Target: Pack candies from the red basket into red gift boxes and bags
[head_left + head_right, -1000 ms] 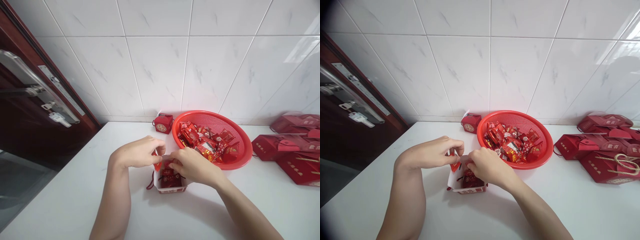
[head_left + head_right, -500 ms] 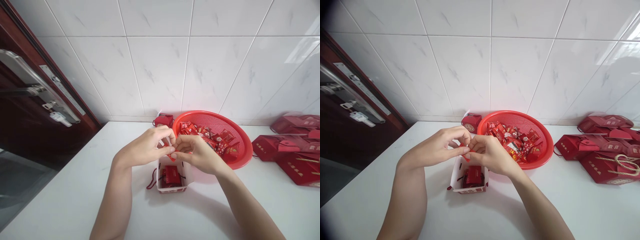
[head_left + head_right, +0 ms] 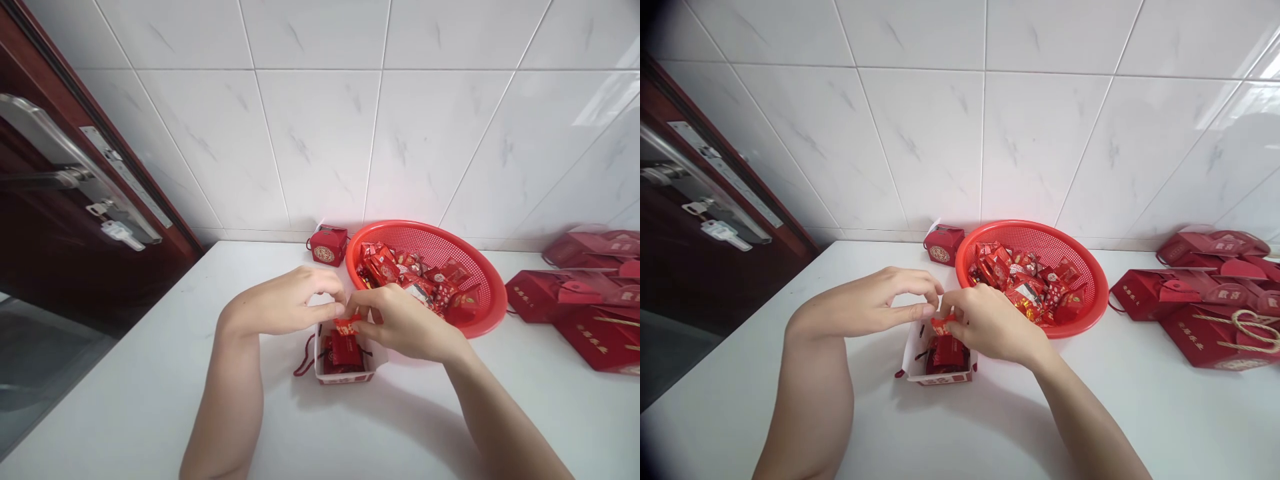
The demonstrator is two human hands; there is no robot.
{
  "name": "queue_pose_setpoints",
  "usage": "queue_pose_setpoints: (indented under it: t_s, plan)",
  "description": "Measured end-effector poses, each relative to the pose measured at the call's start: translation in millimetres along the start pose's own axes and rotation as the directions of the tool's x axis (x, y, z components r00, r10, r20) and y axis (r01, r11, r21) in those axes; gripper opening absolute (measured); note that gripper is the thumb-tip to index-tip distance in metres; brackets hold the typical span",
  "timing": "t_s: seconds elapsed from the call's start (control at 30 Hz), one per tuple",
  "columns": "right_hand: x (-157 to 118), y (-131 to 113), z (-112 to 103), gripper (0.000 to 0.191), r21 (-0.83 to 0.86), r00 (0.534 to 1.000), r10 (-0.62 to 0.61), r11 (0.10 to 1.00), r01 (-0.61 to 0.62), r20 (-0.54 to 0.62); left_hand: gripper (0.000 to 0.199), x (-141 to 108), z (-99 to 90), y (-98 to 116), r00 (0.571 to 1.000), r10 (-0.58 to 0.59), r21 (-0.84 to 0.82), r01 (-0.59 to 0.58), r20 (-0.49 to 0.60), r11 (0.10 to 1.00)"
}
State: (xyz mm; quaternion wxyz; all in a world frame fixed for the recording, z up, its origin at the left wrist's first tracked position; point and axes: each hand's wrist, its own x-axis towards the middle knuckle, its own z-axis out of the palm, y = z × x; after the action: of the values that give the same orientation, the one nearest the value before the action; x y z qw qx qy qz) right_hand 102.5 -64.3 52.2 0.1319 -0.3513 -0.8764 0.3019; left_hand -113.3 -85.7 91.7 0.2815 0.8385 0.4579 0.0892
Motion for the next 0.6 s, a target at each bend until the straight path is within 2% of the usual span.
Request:
queue_pose_setpoints:
  t_s: [0.13,0.23,0.43,0.6]
  plan:
    - [0,-3,2,0.013,-0.095,0.995,0.071,0.992,-0.078,-0.072,0.026,0,2.6,-3,0.995,-0.089,0.048,0.086,0.047,0.995]
    - [-3,-3,0,0.019,-0.094,0.995,0.071,0.992,-0.078,-0.076,0.027,0,3.5,-3,0.99,-0.13,0.067,0.126,0.06,0.99]
    - [-11,0,-12,0.011,-0.14,0.991,0.068,0.987,-0.084,-0.117,0.026,3,2.2,-2,0.984,-0.129,0.043,0.125,0.12,0.991]
    - [-20,2,-25,0.02,-0.183,0.99,0.096,0.976,-0.115,-0.107,0.027,7,1.1,-5,0.985,-0.103,0.005,0.103,0.136,0.995]
